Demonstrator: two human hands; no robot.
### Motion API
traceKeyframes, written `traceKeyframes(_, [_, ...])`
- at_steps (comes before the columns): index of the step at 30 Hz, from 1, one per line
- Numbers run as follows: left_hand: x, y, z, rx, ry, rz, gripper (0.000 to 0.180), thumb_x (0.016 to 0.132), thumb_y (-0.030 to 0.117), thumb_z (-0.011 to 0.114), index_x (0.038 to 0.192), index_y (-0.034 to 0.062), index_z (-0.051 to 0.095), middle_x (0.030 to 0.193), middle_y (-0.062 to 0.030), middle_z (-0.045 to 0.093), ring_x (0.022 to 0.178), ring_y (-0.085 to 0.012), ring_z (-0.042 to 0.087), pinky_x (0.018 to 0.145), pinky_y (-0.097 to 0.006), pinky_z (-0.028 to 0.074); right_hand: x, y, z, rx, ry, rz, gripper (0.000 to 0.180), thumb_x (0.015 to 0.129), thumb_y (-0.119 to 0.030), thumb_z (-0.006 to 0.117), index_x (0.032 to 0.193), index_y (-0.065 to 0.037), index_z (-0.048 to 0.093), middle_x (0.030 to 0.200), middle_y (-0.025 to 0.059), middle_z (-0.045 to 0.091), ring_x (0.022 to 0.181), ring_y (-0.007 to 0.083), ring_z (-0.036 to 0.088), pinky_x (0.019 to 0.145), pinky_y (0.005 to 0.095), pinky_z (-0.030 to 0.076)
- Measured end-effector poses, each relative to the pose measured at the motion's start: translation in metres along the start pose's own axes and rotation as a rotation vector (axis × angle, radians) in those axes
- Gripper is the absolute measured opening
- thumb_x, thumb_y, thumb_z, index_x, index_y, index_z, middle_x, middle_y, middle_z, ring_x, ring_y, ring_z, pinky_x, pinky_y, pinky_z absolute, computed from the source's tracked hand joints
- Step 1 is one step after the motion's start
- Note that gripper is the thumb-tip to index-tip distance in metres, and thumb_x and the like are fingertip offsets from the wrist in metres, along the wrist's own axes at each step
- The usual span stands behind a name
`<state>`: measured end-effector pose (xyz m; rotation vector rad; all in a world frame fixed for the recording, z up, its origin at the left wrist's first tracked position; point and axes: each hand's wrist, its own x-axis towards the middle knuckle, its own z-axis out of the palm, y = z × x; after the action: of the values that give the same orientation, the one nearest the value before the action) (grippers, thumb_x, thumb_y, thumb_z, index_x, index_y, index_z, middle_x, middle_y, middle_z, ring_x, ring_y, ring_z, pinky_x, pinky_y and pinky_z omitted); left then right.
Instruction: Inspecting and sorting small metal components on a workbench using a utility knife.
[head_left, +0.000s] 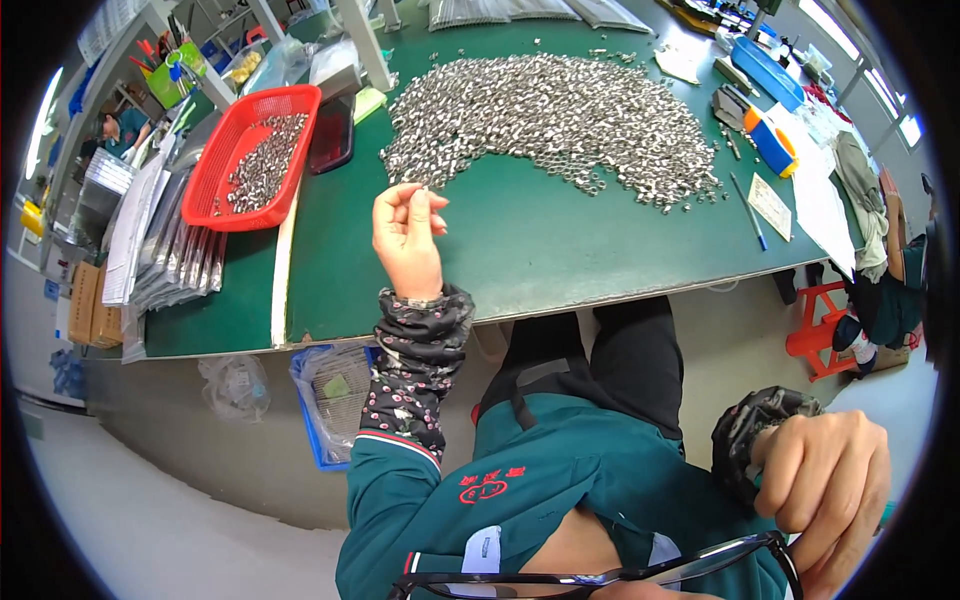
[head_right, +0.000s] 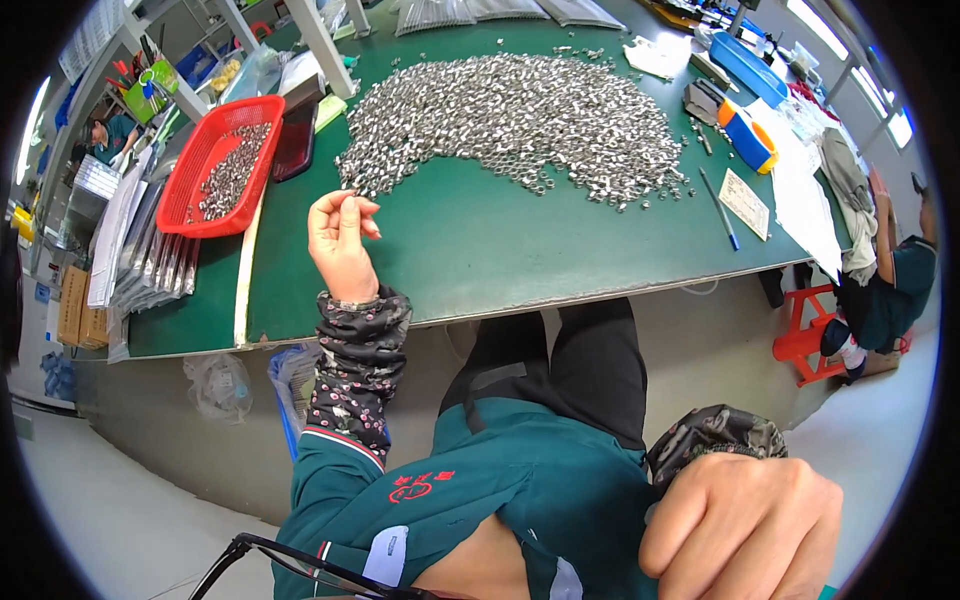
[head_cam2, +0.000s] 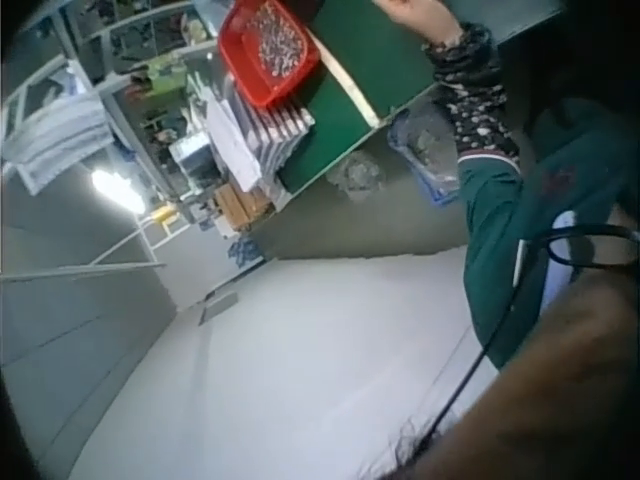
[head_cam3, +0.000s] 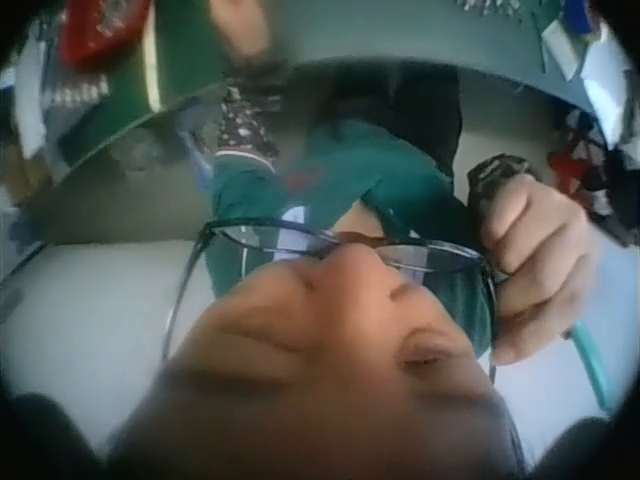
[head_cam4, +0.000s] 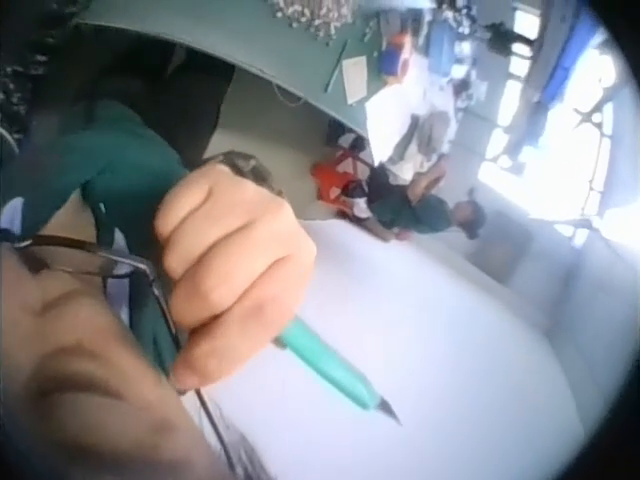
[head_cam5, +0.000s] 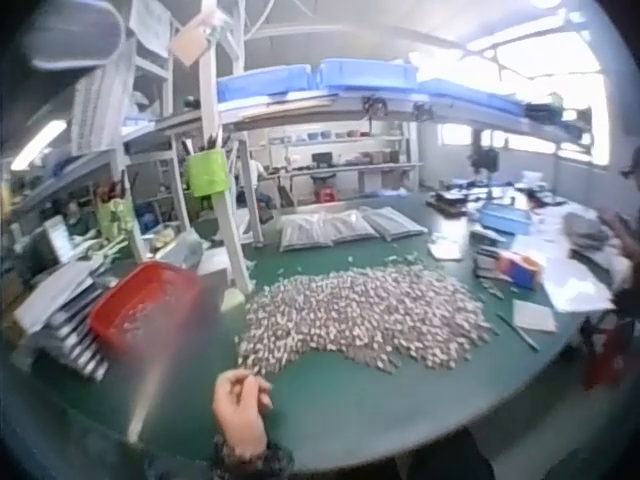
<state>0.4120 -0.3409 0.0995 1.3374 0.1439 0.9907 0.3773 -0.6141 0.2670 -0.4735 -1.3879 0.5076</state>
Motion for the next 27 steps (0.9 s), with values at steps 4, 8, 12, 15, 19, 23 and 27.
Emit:
traceKeyframes(4, [-0.002,0.0,0.006,-0.038,-0.034,-0.041,0.006,0.083,0.006,0.045,0.088,0.002,0.046,0.071,-0.0074,0.057,0.052,-0.0059,0.046,0.047,-0.018,0.039,0.009,0.009,-0.012,-0.092,-0.089,-0.053,0.004,0.069,0.001,0.062,0.071,0.004,0.063,0.055,0.0108,0.054,0.034,0.011,0.037,0.034,0.0213,0.029])
traceKeyframes(8, [-0.004,-0.006,-0.002,0.008,-0.052,-0.058,0.008,0.083,0.008,0.046,0.089,0.0022,0.046,0.073,-0.006,0.057,0.053,-0.0037,0.045,0.046,-0.016,0.038,0.013,0.005,-0.021,-0.258,-0.155,0.033,0.01,0.078,-0.009,0.052,0.077,-0.009,0.062,0.06,-0.0004,0.05,0.036,0.0052,0.035,0.036,0.0184,0.022])
traceKeyframes(12, [-0.006,-0.005,-0.004,0.045,-0.009,-0.029,0.008,0.084,0.008,0.046,0.089,0.0022,0.046,0.073,-0.0056,0.057,0.053,-0.0037,0.045,0.046,-0.016,0.038,0.007,0.002,-0.03,-0.256,-0.179,-0.064,0.013,0.081,-0.015,0.051,0.085,-0.01,0.062,0.061,-0.0002,0.051,0.036,0.0059,0.034,0.037,0.0182,0.023])
traceKeyframes(15, [-0.005,-0.004,-0.002,0.096,0.053,-0.008,0.009,0.083,0.008,0.046,0.089,0.0015,0.046,0.073,-0.0054,0.056,0.053,-0.004,0.045,0.046,-0.015,0.038,0.003,-0.002,-0.034,-0.154,-0.106,-0.258,0.007,0.069,-0.002,0.055,0.069,-0.006,0.061,0.054,0.0021,0.049,0.034,0.0074,0.035,0.034,0.0196,0.025])
traceKeyframes(19, [-0.004,-0.005,0.001,0.111,0.074,-0.005,0.008,0.083,0.007,0.047,0.089,0.002,0.046,0.072,-0.0054,0.056,0.052,-0.0041,0.044,0.045,-0.016,0.037,-0.002,-0.004,-0.043,-0.057,-0.012,-0.495,0.017,0.054,0.015,0.057,0.048,-0.001,0.055,0.046,0.0037,0.046,0.03,0.009,0.035,0.03,0.021,0.028])
traceKeyframes(23, [-0.001,-0.007,-0.001,0.142,0.063,0.003,0.007,0.082,0.006,0.047,0.089,0.0026,0.047,0.073,-0.0052,0.056,0.052,-0.0043,0.044,0.044,-0.016,0.037,-0.003,-0.016,-0.057,-0.009,-0.046,-0.605,0.017,0.051,0.015,0.053,0.045,0.0,0.049,0.043,0.006,0.046,0.029,0.0104,0.036,0.029,0.0199,0.029])
traceKeyframes(27, [-0.003,-0.005,0.001,0.172,0.051,0.005,0.007,0.082,0.006,0.047,0.089,0.0025,0.047,0.073,-0.0051,0.056,0.052,-0.0044,0.044,0.044,-0.016,0.037,-0.006,-0.025,-0.06,0.051,-0.157,-0.615,0.017,0.053,0.016,0.047,0.044,0.001,0.046,0.042,0.009,0.045,0.032,0.013,0.041,0.03,0.0214,0.033])
